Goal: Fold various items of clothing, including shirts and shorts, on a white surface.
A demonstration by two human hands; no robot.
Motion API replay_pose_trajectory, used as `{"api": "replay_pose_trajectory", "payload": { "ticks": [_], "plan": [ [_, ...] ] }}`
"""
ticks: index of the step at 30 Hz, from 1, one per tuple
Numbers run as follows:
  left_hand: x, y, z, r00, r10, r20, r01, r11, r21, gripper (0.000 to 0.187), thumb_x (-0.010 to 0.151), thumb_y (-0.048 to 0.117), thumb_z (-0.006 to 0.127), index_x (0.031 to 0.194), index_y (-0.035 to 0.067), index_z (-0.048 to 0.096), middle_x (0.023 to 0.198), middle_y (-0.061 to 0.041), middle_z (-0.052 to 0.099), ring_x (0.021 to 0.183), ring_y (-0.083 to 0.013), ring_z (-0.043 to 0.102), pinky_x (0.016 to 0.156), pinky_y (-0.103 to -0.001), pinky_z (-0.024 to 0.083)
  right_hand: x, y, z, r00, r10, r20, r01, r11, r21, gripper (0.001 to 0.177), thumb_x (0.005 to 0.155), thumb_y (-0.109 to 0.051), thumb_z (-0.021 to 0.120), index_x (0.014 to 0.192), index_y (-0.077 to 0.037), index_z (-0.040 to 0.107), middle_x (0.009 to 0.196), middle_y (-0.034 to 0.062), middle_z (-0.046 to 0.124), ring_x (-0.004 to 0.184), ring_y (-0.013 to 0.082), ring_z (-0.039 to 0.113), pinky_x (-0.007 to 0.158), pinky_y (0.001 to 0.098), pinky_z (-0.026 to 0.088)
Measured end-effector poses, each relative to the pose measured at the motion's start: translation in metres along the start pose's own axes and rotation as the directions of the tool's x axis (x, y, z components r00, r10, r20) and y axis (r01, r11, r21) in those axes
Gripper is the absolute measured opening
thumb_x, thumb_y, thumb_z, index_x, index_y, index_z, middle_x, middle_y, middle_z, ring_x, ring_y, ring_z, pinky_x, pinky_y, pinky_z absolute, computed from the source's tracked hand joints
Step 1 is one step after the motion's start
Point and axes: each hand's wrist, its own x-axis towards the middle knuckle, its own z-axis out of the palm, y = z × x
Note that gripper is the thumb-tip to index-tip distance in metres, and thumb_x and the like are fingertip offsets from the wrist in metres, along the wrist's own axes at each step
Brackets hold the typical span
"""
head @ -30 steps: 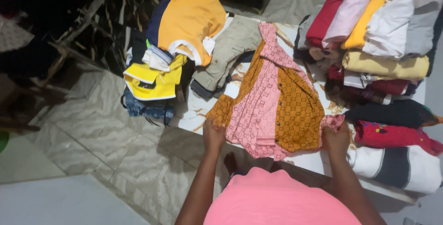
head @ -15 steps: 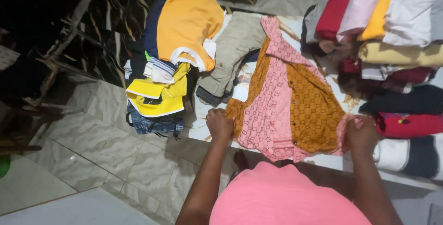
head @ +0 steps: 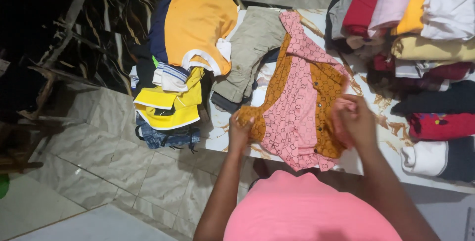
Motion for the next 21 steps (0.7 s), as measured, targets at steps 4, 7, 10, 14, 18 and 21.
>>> {"api": "replay_pose_trajectory", "payload": {
  "ticks": [4,7,10,14,18,21],
  "plan": [
    [0.003,-0.029,-0.005,0.835,-0.318,0.448,0.542,0.613,-0.575,0.034,0.096,0.004,0.070,0.127,-0.005,0.059,0.117,-0.017,0.070,0.102,-0.0276,0.070,0.086,-0.041,0.058,-0.009,-0.043,0.030,0.977,-0.013,0.215,-0.028,0.982,0.188,0.043,0.093,-0.016,0.065,0.136,-0.017,0.060,0.131,0.0108,0.068,0.119,0.0287,0.065,0.099,0.0401,0.052],
    [-0.007,0.002,-0.007,0.808,-0.297,0.509,0.578,0.568,-0.585,0.036,0.096,0.003,0.067,0.130,-0.005,0.060,0.122,-0.016,0.070,0.108,-0.0243,0.070,0.093,-0.038,0.059,-0.020,-0.070,0.070,0.945,-0.036,0.325,-0.056,0.962,0.269,0.040,0.098,-0.012,0.059,0.138,-0.017,0.058,0.142,0.0116,0.060,0.128,0.0298,0.058,0.105,0.0404,0.048],
    [-0.016,0.012,-0.003,0.841,-0.256,0.476,0.523,0.608,-0.597,0.040,0.097,0.008,0.066,0.135,0.000,0.058,0.122,-0.012,0.069,0.107,-0.0210,0.069,0.092,-0.035,0.058,-0.032,-0.093,0.115,0.898,-0.042,0.438,-0.102,0.948,0.301,0.041,0.104,-0.008,0.053,0.144,-0.016,0.055,0.141,0.0173,0.060,0.116,0.0328,0.057,0.096,0.0443,0.047],
    [-0.025,0.032,-0.007,0.782,-0.464,0.415,0.616,0.482,-0.623,0.051,0.093,0.036,0.061,0.133,0.006,0.058,0.115,-0.005,0.073,0.094,-0.0200,0.071,0.079,-0.036,0.059,-0.050,-0.137,0.156,0.661,-0.076,0.747,-0.397,0.809,0.434,0.064,0.093,0.004,0.046,0.153,-0.016,0.033,0.145,-0.0056,0.040,0.101,0.0122,0.066,0.075,0.0314,0.061],
    [-0.010,-0.043,-0.002,0.884,-0.357,0.301,0.467,0.685,-0.559,0.044,0.109,0.029,0.074,0.135,-0.003,0.059,0.107,-0.009,0.067,0.086,-0.0168,0.059,0.069,-0.032,0.045,-0.045,-0.051,0.209,0.541,-0.202,0.816,-0.464,0.737,0.491,0.068,0.095,0.008,0.052,0.157,-0.014,0.037,0.121,0.0111,0.059,0.094,0.0133,0.062,0.076,0.0251,0.058],
    [-0.013,-0.001,-0.004,0.909,-0.360,0.209,0.414,0.733,-0.540,0.035,0.090,0.013,0.070,0.123,0.004,0.064,0.101,-0.005,0.071,0.083,-0.0176,0.066,0.067,-0.038,0.053,-0.024,-0.009,0.197,0.711,-0.242,0.660,-0.291,0.753,0.590,0.060,0.085,0.012,0.053,0.143,-0.008,0.050,0.133,0.0014,0.059,0.097,0.0127,0.067,0.069,0.0259,0.055]
  ]
}}
